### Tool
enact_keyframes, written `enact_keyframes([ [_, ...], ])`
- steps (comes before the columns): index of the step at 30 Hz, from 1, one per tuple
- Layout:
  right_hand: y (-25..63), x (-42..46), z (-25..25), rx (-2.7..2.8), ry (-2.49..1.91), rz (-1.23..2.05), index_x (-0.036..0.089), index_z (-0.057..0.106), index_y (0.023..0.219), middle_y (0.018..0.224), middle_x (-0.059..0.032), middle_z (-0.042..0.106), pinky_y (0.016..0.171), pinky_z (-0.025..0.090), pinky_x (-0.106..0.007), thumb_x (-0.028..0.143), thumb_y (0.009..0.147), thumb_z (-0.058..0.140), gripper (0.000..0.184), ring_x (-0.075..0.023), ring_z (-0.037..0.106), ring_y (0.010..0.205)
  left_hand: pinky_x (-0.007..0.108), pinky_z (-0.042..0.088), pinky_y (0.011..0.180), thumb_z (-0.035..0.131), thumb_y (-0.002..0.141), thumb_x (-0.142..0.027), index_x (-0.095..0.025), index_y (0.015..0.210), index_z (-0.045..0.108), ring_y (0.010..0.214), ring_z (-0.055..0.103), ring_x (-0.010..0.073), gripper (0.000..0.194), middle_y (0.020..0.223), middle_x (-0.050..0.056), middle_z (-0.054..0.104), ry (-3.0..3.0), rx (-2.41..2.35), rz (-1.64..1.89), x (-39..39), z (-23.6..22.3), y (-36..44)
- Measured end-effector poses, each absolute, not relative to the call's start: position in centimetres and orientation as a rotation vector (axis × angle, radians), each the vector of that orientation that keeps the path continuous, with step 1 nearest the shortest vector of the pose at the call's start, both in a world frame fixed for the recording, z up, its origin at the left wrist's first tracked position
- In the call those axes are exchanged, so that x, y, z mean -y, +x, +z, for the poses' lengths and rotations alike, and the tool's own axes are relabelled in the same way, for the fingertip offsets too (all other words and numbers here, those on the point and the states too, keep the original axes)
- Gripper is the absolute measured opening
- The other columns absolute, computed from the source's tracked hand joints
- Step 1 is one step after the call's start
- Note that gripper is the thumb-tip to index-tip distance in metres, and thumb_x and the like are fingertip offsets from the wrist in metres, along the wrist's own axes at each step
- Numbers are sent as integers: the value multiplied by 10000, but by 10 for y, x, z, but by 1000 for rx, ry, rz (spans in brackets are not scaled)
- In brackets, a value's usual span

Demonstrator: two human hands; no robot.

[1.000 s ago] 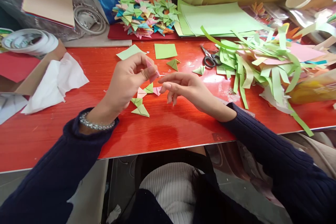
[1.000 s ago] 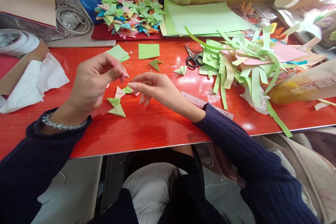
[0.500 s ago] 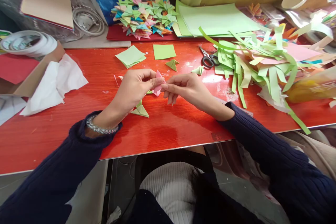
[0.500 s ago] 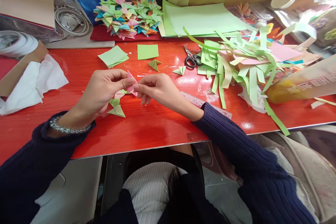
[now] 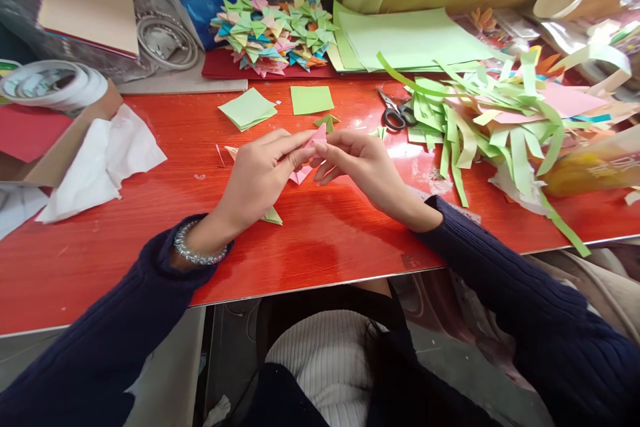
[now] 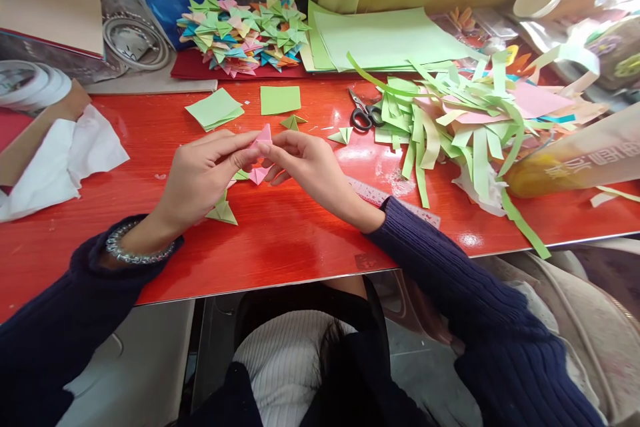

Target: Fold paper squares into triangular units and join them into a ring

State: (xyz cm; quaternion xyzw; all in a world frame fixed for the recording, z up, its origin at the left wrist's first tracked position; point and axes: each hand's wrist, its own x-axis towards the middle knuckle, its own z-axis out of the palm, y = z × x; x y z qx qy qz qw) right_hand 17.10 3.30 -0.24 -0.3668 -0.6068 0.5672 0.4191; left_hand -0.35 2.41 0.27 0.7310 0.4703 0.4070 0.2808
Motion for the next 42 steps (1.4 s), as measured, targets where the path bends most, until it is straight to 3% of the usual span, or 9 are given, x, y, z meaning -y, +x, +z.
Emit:
enact_keyframes([
  [9,167,-27,3,1465,-985,1505,151,566,747,748,-36,667,665,588,-230,521,769,699,394,-108,678,663,249,463,677,544,921,-361,-300,999,743,647,589,118,222,776,-3,667,1994,-1330,1100,-20,-1,-3],
  [19,170,-33,-7,1549,-973,1349,167,524,708,645,1,613,512,490,-208,550,821,630,413,-61,571,520,252,501,664,592,890,-356,-211,1012,723,668,607,124,231,767,16,670,1706,-1166,1024,-23,-1,-2],
  [25,171,-32,-8,1811,-1054,1182,162,541,708,574,19,569,485,428,-203,308,910,564,250,-55,531,483,272,473,746,616,866,-406,-203,869,691,817,602,153,216,877,31,666,2023,-1292,1023,-24,-1,0],
  [29,169,-27,-8,1873,-1068,1181,146,564,730,612,10,592,501,439,-200,183,883,531,160,-58,559,494,283,447,754,646,855,-299,-212,732,626,779,577,153,151,772,12,626,2158,-1371,1179,-20,-8,4],
  [37,167,-26,-11,1768,-1009,1391,124,612,780,566,17,576,442,452,-184,337,880,609,235,-62,544,459,262,440,660,567,876,-211,-196,732,643,650,570,119,163,689,-15,635,1981,-1363,1111,-17,-4,3],
  [42,169,-30,-9,1752,-1013,1399,132,592,725,581,11,578,436,444,-185,384,865,640,292,-58,534,466,253,421,620,470,924,-310,-186,737,644,633,553,116,284,670,-4,633,1847,-1381,946,-24,6,-1],
])
